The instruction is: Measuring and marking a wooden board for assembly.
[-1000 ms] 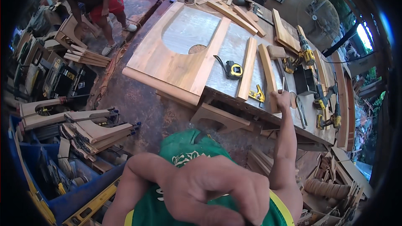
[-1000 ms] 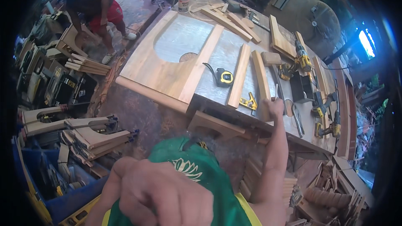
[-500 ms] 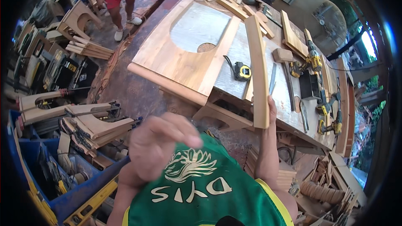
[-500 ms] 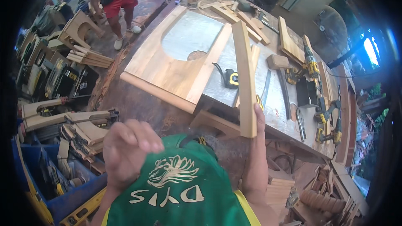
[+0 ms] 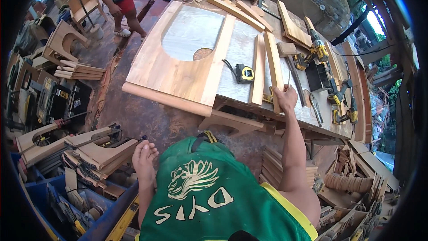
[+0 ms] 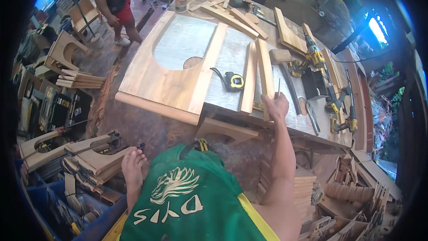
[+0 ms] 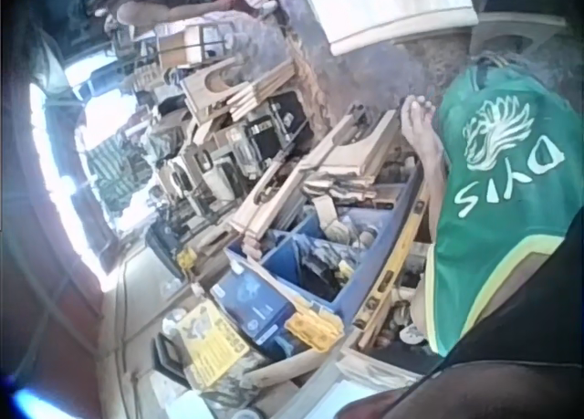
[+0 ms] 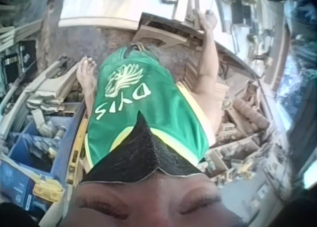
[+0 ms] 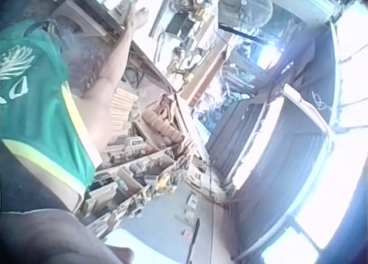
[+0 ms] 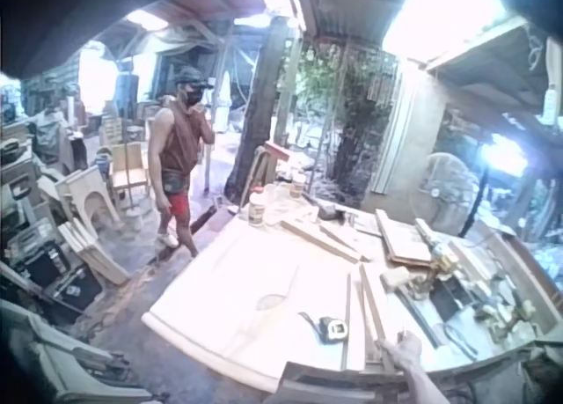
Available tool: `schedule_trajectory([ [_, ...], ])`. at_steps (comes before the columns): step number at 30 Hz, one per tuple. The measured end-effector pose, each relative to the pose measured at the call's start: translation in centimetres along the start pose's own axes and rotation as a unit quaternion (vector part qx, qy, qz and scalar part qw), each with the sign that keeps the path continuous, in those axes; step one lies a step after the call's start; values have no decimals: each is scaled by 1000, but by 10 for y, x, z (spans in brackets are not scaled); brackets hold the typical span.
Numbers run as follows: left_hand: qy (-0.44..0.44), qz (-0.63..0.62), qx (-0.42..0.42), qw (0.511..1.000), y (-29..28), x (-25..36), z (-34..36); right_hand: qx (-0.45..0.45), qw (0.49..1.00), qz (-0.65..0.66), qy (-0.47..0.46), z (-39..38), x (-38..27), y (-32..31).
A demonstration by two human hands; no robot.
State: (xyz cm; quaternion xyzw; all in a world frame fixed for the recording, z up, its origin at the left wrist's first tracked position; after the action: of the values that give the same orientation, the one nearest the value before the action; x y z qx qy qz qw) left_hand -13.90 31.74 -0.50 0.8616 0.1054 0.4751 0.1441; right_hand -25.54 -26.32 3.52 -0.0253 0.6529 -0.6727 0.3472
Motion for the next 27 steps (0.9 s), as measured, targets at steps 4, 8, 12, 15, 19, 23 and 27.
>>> schedule_trajectory([
  [4, 21, 64, 18, 998, -1, 2, 20, -33, 994, -100, 11, 28, 14, 23],
  [8, 80, 128, 23, 988, 34, 13, 39, 69, 986, -132, -75, 30, -41, 34],
  [12, 131, 159, -4, 978, 75, 27, 66, -125, 988, -87, -2, 21, -75, 49],
  [15, 177, 156, 7, 972, 94, 33, 73, -159, 986, -35, 39, 38, -56, 68],
  [19, 176, 190, 41, 965, 96, 34, 91, -211, 975, 55, 32, 50, -27, 92],
  [23, 197, 207, 87, 955, 98, 33, 92, -229, 971, -23, -63, 20, -38, 83],
  [27, 224, 209, 96, 947, 100, 34, 105, -167, 984, -60, 32, -17, -63, 73],
])
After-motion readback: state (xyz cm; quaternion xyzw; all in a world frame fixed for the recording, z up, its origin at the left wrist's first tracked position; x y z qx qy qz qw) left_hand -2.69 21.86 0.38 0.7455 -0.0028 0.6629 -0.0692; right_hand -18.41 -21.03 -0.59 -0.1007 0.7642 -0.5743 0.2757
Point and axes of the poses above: each hand's wrist, its own z-axis towards the middle knuckle, its own y-axis out of the palm, x = y × z, the point moved 2 cm from there along z, towards the middle knuckle, and after that the axes turned 4 degrees about -y, right-handed, at the moved point
